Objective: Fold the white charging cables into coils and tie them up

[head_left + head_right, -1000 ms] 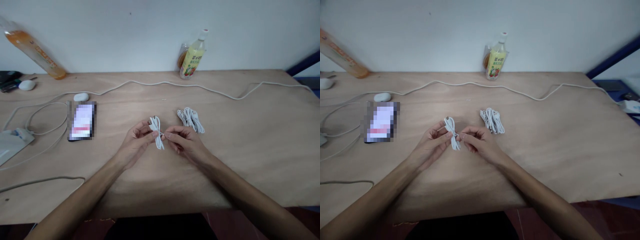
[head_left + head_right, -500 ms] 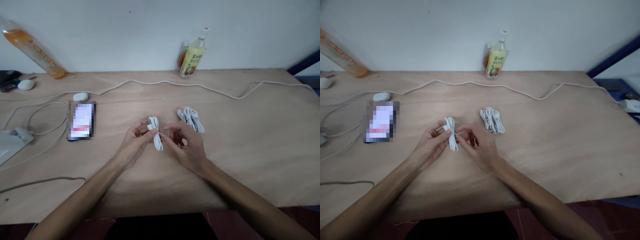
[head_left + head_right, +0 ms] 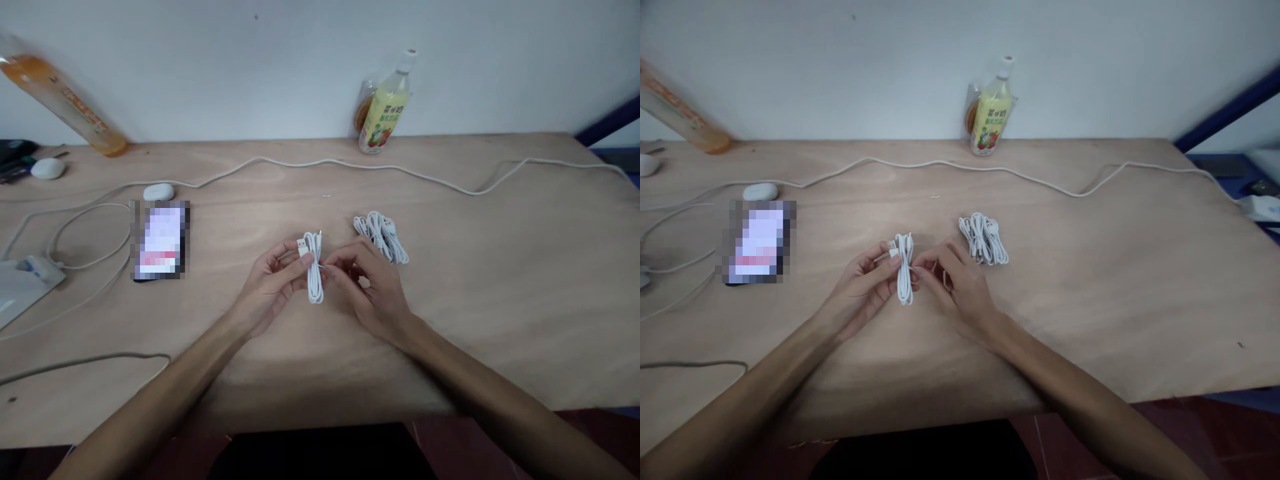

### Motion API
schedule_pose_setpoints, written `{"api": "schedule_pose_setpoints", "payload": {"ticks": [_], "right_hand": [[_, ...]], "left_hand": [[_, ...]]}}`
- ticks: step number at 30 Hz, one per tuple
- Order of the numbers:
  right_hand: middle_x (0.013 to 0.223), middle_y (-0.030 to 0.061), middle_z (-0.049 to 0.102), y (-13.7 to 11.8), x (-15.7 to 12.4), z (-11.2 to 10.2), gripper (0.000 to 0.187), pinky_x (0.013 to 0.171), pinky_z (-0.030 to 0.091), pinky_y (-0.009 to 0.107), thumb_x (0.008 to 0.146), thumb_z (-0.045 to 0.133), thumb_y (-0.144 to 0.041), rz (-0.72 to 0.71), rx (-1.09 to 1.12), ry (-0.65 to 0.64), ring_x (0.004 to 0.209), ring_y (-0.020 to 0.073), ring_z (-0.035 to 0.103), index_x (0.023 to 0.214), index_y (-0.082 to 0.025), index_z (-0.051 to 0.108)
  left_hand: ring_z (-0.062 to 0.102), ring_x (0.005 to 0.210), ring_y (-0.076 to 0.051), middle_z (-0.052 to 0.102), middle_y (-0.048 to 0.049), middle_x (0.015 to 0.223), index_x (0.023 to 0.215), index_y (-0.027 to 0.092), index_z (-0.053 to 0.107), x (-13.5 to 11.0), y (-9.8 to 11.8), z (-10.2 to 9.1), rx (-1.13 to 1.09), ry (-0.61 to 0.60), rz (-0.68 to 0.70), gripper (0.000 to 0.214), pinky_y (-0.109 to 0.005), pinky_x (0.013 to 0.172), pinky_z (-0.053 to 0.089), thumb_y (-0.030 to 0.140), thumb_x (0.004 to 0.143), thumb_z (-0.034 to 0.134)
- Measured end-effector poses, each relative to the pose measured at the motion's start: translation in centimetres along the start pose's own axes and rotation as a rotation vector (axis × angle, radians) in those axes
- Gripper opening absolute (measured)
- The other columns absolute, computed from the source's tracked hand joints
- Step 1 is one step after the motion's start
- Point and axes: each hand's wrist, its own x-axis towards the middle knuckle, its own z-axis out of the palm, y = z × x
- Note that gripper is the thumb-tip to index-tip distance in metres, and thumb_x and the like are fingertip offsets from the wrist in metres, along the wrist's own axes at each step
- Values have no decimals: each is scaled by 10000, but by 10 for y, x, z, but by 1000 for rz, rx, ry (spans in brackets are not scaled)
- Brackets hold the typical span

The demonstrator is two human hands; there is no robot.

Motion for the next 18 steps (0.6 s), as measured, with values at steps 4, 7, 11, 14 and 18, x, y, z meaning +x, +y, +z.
{"api": "schedule_pose_setpoints", "payload": {"ticks": [4, 7, 11, 14, 18], "right_hand": [[879, -10, 653, -1, 2, 0, 132, 642, 474, 294, 1064, 643, -169, 107, 122, -23, 758, 154, 595, 969, -249, 689], [873, -6, 654, -2, 3, -1, 136, 661, 473, 307, 1060, 649, -178, 115, 140, -36, 768, 161, 594, 951, -250, 687], [871, 5, 652, -2, 2, -2, 152, 655, 471, 313, 1052, 650, -162, 108, 102, -41, 771, 171, 588, 941, -251, 703], [874, 3, 645, -2, 2, -2, 146, 637, 464, 304, 1047, 659, -148, 93, 80, -38, 750, 162, 577, 959, -250, 716], [900, 10, 673, 0, 1, -3, 147, 626, 461, 298, 1048, 664, -132, 36, 38, -46, 751, 158, 584, 971, -245, 719]], "left_hand": [[751, 738, -155, 813, -38, 943, 1047, 157, 804, -1, 1, 2, 9, -43, -8, 323, -297, 731, 657, 314, 828, 981], [752, 749, -163, 817, -65, 966, 975, 148, 815, -2, 1, 4, 22, -70, -22, 257, -301, 745, 641, 351, 877, 937], [770, 880, -181, 807, -46, 999, 1026, 171, 824, -2, 1, 2, 8, -40, 2, 227, -316, 854, 640, 254, 850, 942], [755, 914, -158, 801, -19, 997, 995, 176, 810, -1, 1, 0, -3, 5, 12, 250, -292, 876, 626, 184, 798, 963], [745, 858, -139, 810, -8, 920, 866, 173, 764, -1, 3, 1, 10, 10, 30, 253, -272, 844, 611, 198, 764, 995]]}}
